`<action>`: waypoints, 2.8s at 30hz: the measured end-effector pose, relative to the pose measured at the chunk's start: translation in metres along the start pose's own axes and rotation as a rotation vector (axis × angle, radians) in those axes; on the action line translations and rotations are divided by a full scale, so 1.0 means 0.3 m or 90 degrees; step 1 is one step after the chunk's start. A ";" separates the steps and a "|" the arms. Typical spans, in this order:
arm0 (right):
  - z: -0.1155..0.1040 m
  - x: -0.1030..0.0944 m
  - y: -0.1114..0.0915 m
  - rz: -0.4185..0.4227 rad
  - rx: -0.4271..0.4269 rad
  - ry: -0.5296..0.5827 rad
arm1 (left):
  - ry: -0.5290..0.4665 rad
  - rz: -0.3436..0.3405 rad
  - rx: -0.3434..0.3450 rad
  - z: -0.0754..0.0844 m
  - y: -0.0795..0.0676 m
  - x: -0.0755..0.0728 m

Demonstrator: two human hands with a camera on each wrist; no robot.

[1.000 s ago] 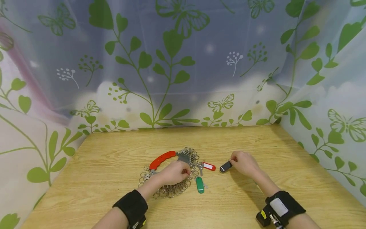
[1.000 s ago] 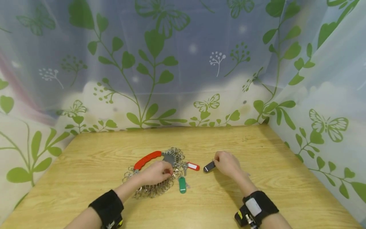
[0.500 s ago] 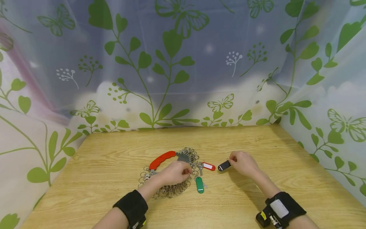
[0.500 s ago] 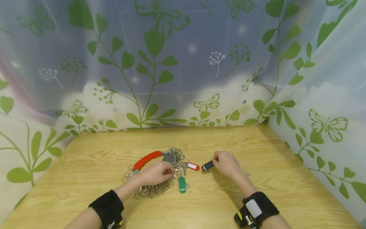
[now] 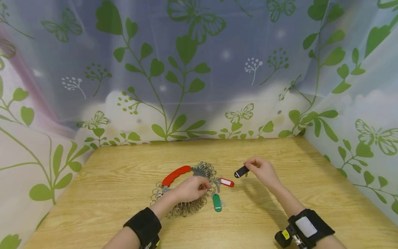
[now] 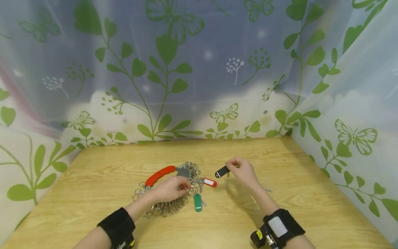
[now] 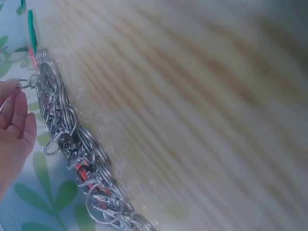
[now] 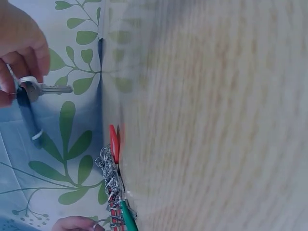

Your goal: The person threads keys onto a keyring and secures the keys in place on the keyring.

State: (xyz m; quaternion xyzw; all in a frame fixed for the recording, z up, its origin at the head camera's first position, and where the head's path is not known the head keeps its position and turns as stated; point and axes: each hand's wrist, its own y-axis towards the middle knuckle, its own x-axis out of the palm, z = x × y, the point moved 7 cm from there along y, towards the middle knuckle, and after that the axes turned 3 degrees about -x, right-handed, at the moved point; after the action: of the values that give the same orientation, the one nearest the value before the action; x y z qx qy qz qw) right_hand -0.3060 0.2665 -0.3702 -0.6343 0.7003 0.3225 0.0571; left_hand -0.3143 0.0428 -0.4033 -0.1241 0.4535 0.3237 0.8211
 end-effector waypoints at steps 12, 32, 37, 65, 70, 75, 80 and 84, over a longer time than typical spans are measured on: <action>-0.011 0.039 0.001 -0.048 -0.033 0.120 | -0.029 0.017 -0.023 -0.007 -0.003 -0.011; -0.134 0.385 -0.024 -0.284 -0.091 -0.026 | 0.004 0.083 -0.043 -0.010 -0.009 -0.053; -0.172 0.407 -0.013 -0.255 -0.157 -0.070 | 0.004 0.088 -0.043 -0.005 -0.011 -0.064; -0.166 0.424 -0.035 -0.298 -0.258 -0.136 | 0.018 0.011 0.005 -0.037 -0.023 -0.034; -0.163 0.420 -0.030 -0.315 -0.272 -0.133 | 0.041 0.019 0.035 -0.030 -0.017 -0.035; -0.163 0.416 -0.027 -0.306 -0.274 -0.145 | 0.044 0.012 0.039 -0.024 -0.016 -0.032; -0.168 0.408 -0.026 -0.278 -0.277 -0.155 | 0.033 0.008 0.021 -0.027 -0.013 -0.030; -0.169 0.399 -0.027 -0.265 -0.271 -0.159 | 0.000 0.010 0.014 -0.027 -0.012 -0.032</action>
State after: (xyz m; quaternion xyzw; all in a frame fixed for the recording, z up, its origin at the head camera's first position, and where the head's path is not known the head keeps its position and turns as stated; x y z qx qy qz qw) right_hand -0.3044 0.1382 -0.3920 -0.7170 0.4599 0.5186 0.0735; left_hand -0.3211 0.0321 -0.4001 -0.1114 0.4577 0.3254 0.8199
